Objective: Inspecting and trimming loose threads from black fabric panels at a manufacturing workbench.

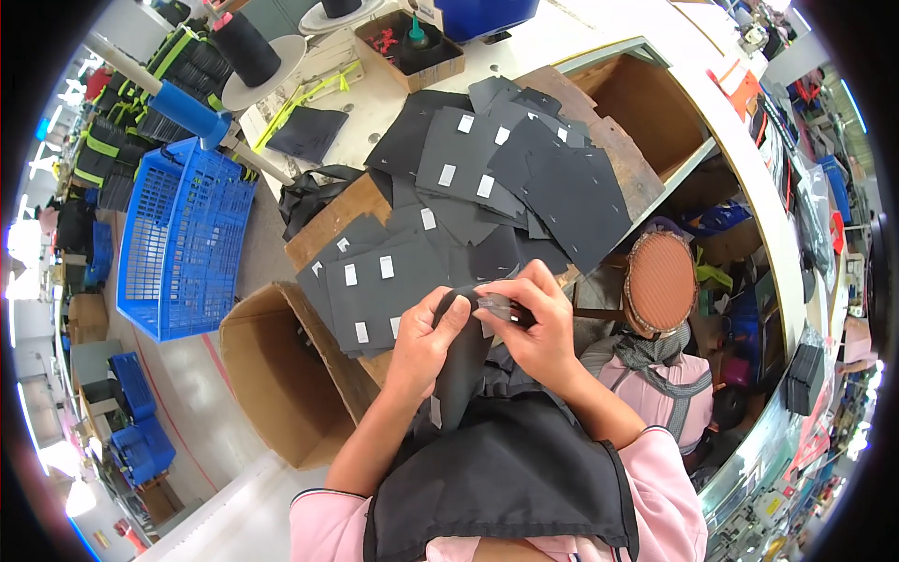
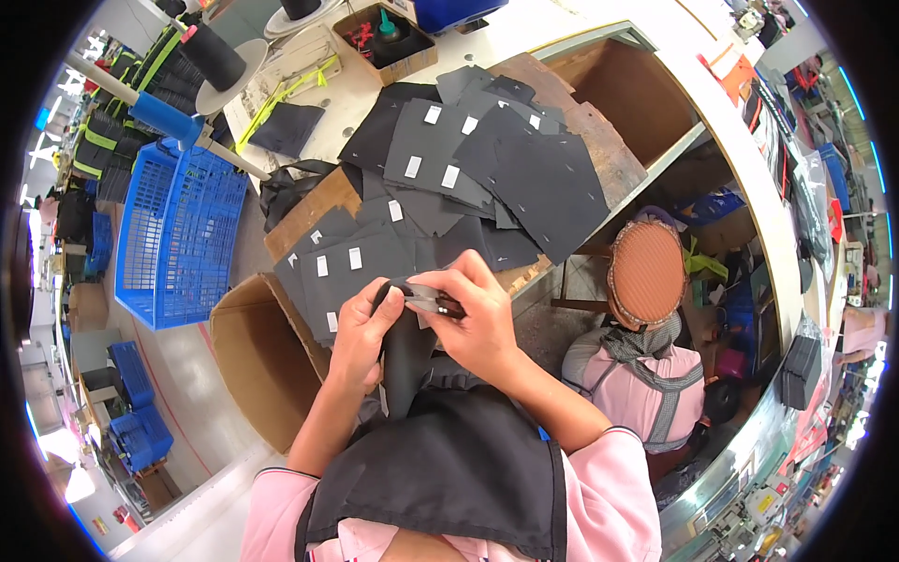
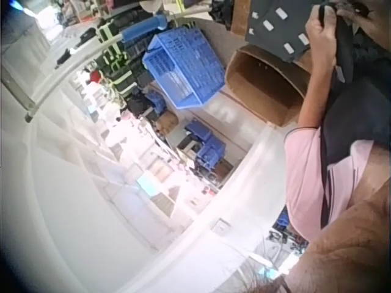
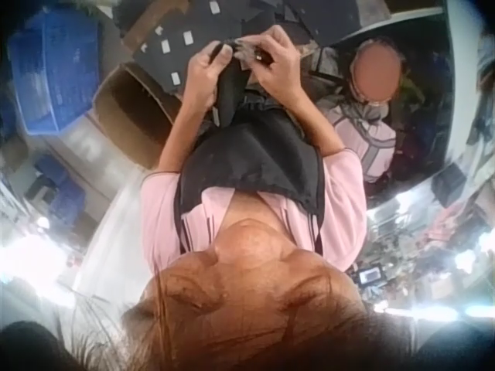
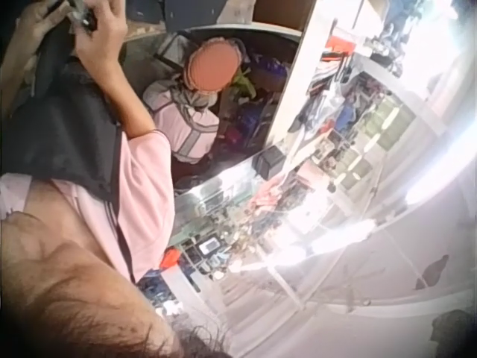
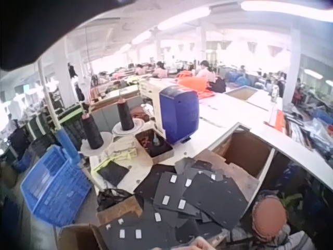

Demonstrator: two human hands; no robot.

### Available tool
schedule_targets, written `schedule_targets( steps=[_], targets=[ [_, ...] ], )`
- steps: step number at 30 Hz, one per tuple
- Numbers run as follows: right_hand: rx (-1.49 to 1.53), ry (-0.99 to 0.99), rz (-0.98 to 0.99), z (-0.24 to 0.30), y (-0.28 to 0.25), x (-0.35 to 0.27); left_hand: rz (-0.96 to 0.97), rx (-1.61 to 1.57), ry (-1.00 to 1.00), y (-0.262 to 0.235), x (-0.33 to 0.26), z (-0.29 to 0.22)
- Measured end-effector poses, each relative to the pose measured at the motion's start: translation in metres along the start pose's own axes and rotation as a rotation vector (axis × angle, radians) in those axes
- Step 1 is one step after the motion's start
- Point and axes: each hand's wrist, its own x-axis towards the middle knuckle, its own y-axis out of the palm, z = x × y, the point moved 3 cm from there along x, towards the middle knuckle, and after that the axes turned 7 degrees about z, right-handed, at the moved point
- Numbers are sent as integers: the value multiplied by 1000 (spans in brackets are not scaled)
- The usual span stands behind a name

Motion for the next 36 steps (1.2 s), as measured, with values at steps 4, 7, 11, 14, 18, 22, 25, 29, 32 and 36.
schedule_targets(
  steps=[4,7,11,14,18,22,25,29,32,36],
  targets=[
    [-40,-17,13,-1,7,0,23,3,61,1,-3,1],
    [-101,-115,-48,-12,15,-7,14,1,4,3,-3,1],
    [685,256,-117,-31,22,-12,-1,-145,-131,4,3,5],
    [973,406,-125,-35,22,-17,-46,-316,-211,9,3,0],
    [573,319,-172,-43,7,-27,-81,-252,-164,4,4,1],
    [-1,78,-42,-14,-15,-13,-58,-205,-118,1,6,1],
    [-105,17,53,-13,-25,-9,-46,-160,-109,0,6,0],
    [-233,-154,195,-14,-33,-2,-30,-133,-140,2,4,-3],
    [-257,-234,249,-13,-35,3,9,-57,-151,-3,4,-1],
    [-283,-309,298,-12,-38,7,45,-27,-209,-1,2,-6]
  ],
)
